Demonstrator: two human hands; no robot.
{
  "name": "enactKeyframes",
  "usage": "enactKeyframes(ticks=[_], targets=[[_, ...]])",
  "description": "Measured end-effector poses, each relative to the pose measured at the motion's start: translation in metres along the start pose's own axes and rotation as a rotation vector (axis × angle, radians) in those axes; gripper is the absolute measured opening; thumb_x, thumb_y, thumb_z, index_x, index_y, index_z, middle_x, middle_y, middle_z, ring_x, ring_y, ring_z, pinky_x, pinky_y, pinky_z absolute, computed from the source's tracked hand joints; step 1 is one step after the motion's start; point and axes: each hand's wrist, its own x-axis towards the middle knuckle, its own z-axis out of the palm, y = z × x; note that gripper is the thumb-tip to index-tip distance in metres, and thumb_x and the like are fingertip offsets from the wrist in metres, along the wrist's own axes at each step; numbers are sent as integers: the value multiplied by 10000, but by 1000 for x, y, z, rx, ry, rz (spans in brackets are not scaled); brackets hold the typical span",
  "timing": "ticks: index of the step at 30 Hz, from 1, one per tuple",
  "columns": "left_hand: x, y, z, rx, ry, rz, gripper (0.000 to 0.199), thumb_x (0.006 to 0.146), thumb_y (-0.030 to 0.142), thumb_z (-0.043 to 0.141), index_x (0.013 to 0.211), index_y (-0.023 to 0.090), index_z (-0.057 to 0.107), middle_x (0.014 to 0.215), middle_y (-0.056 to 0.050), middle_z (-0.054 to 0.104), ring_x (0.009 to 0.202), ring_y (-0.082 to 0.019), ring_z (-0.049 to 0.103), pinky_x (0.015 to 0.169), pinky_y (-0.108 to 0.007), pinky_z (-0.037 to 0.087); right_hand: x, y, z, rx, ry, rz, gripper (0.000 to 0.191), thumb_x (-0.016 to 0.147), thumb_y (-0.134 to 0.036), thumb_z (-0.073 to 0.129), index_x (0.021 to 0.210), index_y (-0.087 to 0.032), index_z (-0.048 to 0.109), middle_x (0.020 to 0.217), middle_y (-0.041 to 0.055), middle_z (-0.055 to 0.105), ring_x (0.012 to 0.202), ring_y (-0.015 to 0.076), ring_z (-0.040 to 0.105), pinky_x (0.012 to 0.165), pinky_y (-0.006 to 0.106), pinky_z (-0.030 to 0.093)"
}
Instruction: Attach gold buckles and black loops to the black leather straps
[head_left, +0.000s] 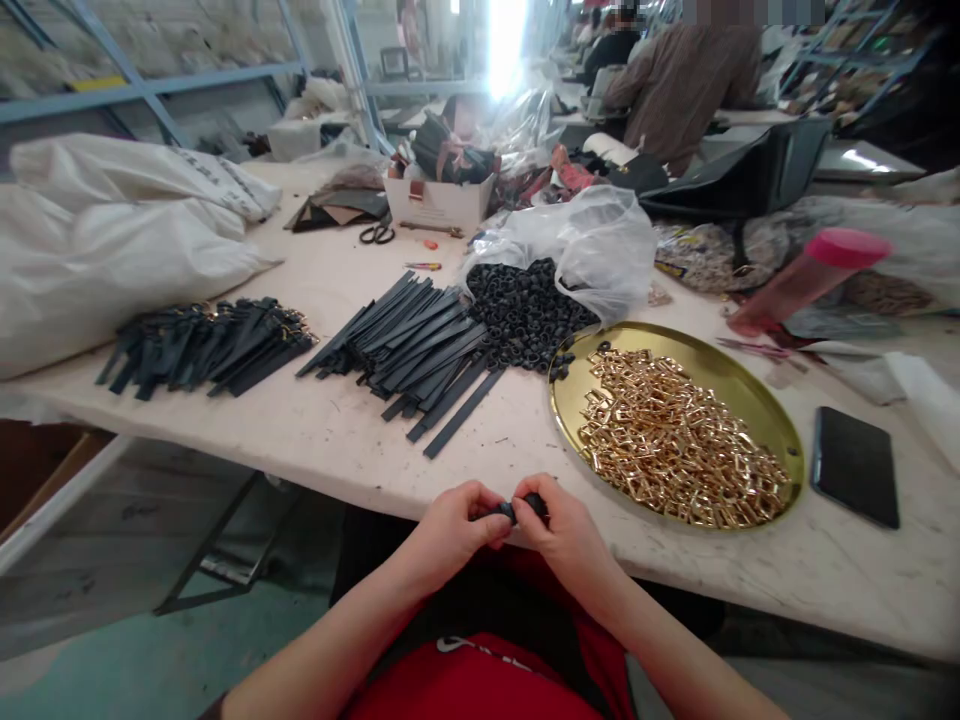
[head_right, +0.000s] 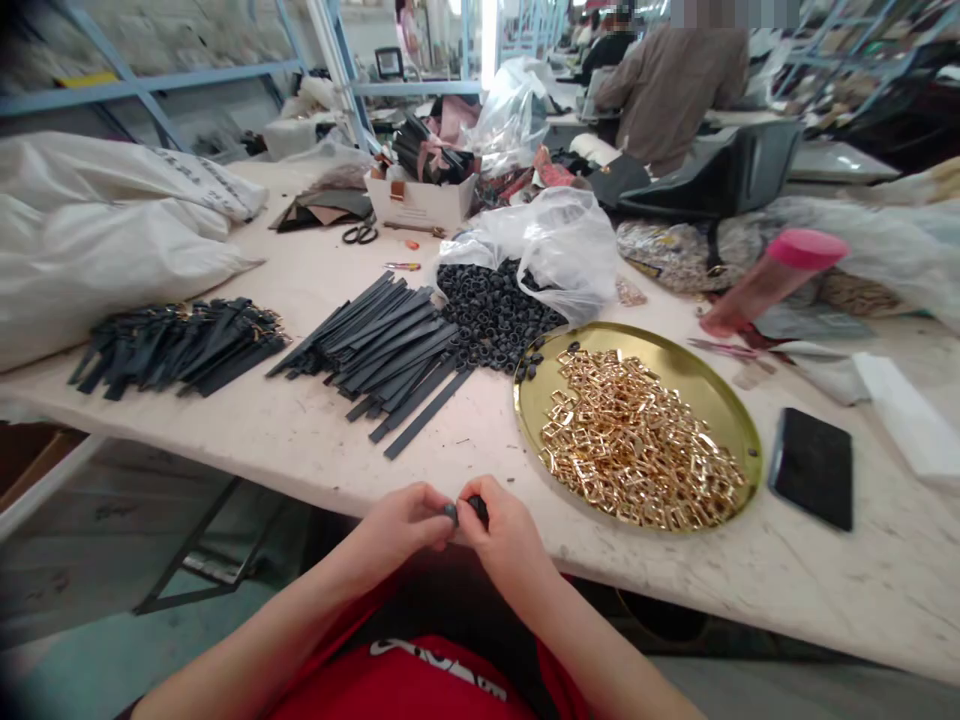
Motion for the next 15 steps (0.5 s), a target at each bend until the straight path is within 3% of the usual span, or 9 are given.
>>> enactKeyframes(ticks=[6,11,15], targets=[[16,7,-9,-83,-132,-76,148,688,214,596,814,144,560,621,27,616,597,-104,555,587,-206,399,8,2,-18,128,-194,66,88,784,-240,498,860,-196,507,743,-19,548,682,132,502,595,236,382],[24,8,-2,-31,-69,-43,124,675,201,584,783,150,548,673,23,619,607,-113,568,590,-218,426,11,10,-12,166,-59,137,51,787,-236,479,812,-193,484,705,-23,520,661,133,486,596,242,375],[32,7,6,-6,-79,-71,131,655,201,590,767,155,541,633,32,608,601,-125,575,582,-225,429,10,20,-11,189,-61,123,89,812,-283,461,819,-195,473,705,-18,526,653,137,491,583,248,373]])
